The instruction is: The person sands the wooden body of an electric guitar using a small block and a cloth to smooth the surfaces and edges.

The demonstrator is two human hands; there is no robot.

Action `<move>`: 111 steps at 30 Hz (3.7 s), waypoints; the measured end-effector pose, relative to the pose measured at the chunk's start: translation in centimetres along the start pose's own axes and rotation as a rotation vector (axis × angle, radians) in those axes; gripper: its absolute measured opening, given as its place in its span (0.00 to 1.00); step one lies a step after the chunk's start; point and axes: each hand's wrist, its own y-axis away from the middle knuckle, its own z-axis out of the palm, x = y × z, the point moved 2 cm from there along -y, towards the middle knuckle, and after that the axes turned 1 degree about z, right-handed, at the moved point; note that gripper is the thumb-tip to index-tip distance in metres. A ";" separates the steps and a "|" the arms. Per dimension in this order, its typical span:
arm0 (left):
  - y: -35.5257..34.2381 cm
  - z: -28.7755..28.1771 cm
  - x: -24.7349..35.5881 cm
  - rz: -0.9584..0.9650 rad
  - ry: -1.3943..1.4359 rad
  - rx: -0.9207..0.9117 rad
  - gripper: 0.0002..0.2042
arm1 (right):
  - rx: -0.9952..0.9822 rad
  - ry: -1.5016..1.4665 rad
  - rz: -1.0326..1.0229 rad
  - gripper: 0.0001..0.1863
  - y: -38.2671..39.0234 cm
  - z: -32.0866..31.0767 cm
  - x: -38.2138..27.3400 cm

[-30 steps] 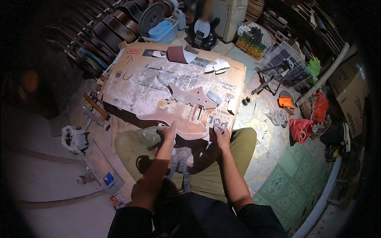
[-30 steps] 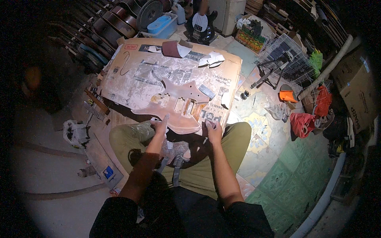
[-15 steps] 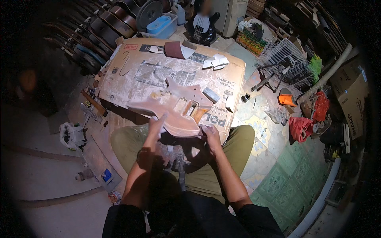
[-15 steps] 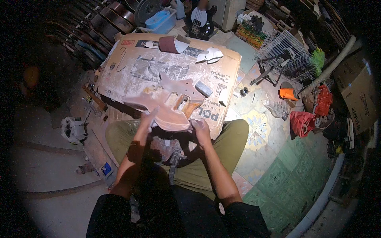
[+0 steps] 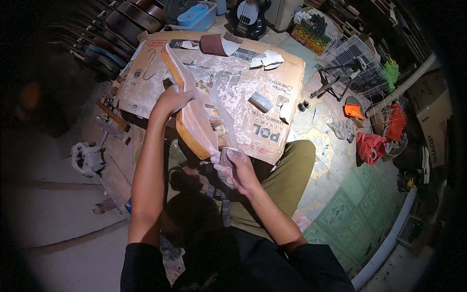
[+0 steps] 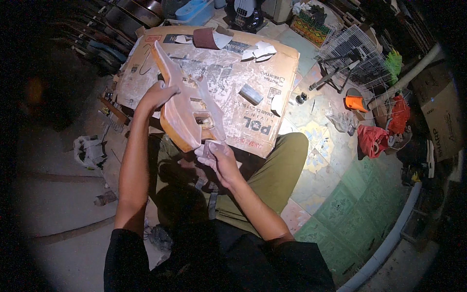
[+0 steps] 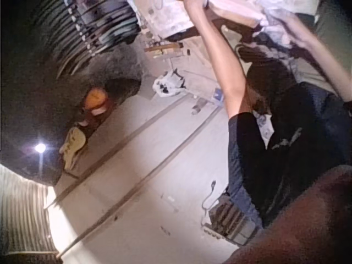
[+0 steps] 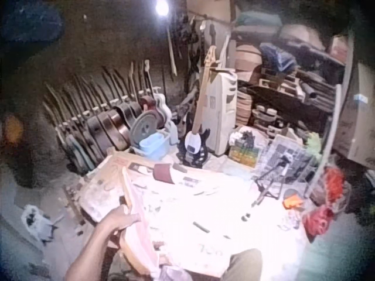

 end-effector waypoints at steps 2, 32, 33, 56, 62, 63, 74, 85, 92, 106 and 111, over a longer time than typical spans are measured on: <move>-2.8 0.5 0.0 0.014 0.206 -0.115 0.38 | 0.056 0.079 -0.013 0.13 -0.9 -1.3 -0.8; -12.9 4.0 3.0 -0.085 0.323 0.386 0.39 | 0.436 1.318 -0.583 0.08 -7.9 -3.1 -4.4; -12.6 4.4 2.8 -0.085 0.324 0.367 0.39 | 0.454 1.321 -0.572 0.08 -7.4 -3.5 -4.1; -12.8 3.7 1.4 0.045 0.562 0.365 0.37 | 0.505 1.199 -0.613 0.18 -8.2 -3.7 -2.4; -13.1 3.7 0.6 0.053 0.516 0.402 0.37 | 0.512 1.202 -0.574 0.17 -7.2 -3.3 -2.4; -13.1 3.7 0.5 0.042 0.555 0.387 0.37 | 0.522 1.222 -0.558 0.17 -7.2 -3.3 -2.5; -12.8 3.3 -0.2 -0.011 0.503 0.378 0.36 | 0.479 1.160 -0.612 0.15 -7.7 -3.4 -1.6; -11.7 2.4 -2.4 0.027 0.662 0.340 0.29 | 0.269 1.256 -0.502 0.12 -6.2 -3.4 -1.4; -12.9 3.1 -3.0 0.025 0.534 0.379 0.31 | 0.303 1.265 -0.552 0.10 -7.4 -2.2 -2.0; -12.7 3.2 -2.8 -0.077 0.433 0.351 0.37 | 0.314 1.284 -0.501 0.13 -6.8 -3.0 -1.7; -13.2 3.4 -3.7 -0.042 0.483 0.405 0.36 | 0.277 1.323 -0.532 0.11 -6.4 -3.0 -1.8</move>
